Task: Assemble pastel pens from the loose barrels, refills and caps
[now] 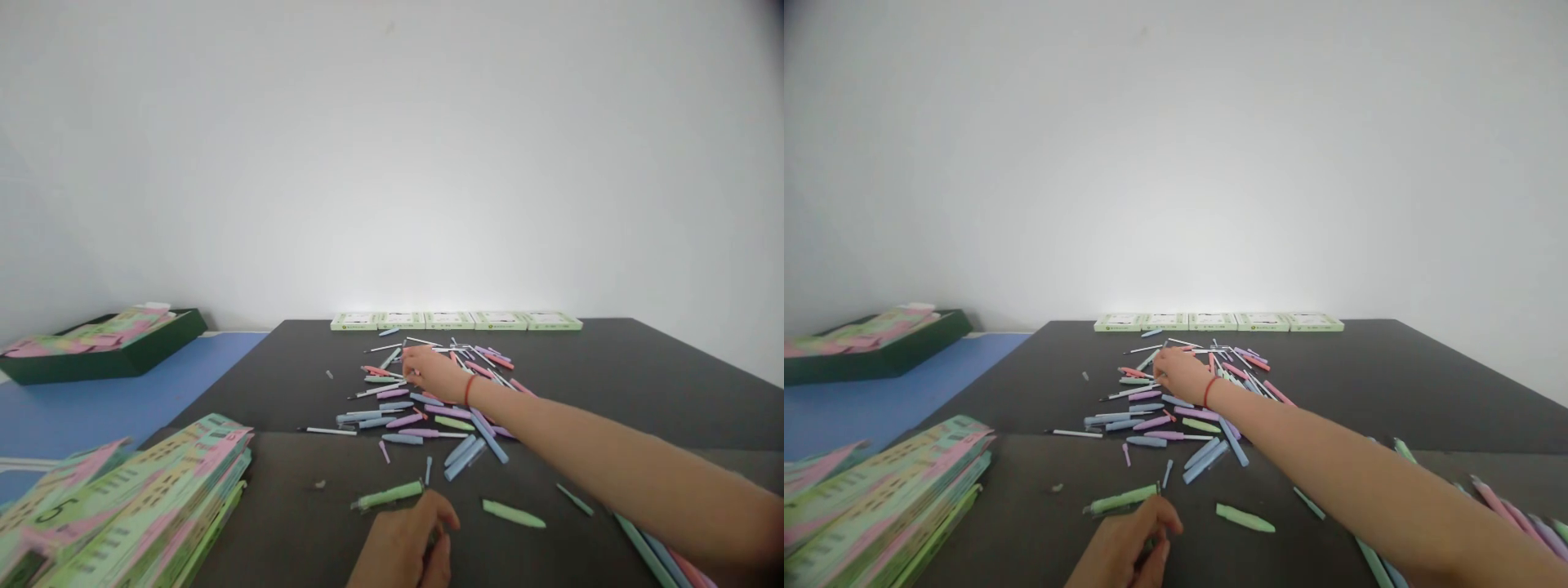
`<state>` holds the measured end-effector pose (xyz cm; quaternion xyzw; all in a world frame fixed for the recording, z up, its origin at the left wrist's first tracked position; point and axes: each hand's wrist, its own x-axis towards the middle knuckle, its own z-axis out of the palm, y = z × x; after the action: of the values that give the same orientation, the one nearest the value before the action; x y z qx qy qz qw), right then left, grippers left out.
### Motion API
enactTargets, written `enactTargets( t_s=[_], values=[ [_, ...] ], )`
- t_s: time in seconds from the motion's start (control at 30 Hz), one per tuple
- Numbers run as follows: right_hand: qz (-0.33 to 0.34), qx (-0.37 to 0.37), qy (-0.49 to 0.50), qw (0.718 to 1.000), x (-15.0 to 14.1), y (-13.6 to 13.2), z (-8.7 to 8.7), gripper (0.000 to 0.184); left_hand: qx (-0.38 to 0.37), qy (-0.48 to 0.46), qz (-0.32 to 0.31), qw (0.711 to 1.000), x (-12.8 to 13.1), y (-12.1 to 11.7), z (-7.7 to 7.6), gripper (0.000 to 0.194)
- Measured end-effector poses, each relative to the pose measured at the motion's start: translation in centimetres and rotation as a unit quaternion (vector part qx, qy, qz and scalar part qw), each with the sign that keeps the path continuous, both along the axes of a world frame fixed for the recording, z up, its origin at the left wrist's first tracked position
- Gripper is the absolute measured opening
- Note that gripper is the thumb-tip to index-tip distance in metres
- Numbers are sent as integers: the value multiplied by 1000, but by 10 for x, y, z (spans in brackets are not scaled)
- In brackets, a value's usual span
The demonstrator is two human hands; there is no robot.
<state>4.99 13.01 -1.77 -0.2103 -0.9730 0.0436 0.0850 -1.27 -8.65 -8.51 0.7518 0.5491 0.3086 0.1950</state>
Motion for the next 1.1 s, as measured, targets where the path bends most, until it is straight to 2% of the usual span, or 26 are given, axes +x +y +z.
enactTargets(
  t_s=[0.07,0.13,0.3,0.5,0.8,0.97,1.1],
  values=[
    [22,28,-21,999,-28,26,-5,25,-13,14,-9,1000,0,1,-2,28],
    [45,45,-47,997,-48,44,-11,30,-29,16,-8,999,1,2,-3,29],
    [72,52,-110,990,-71,64,-23,29,-35,22,-13,999,2,4,-5,30],
    [48,57,-119,990,-67,70,-30,30,-31,20,-18,999,3,2,-2,30],
    [7,43,-82,996,-54,75,-38,29,-36,15,-16,999,2,5,-6,30],
    [-18,37,-59,997,-44,77,-32,30,-85,1,-21,996,3,5,2,28],
    [-1,30,-65,997,-50,65,-27,29,-78,3,-24,997,4,5,1,29]
  ],
)
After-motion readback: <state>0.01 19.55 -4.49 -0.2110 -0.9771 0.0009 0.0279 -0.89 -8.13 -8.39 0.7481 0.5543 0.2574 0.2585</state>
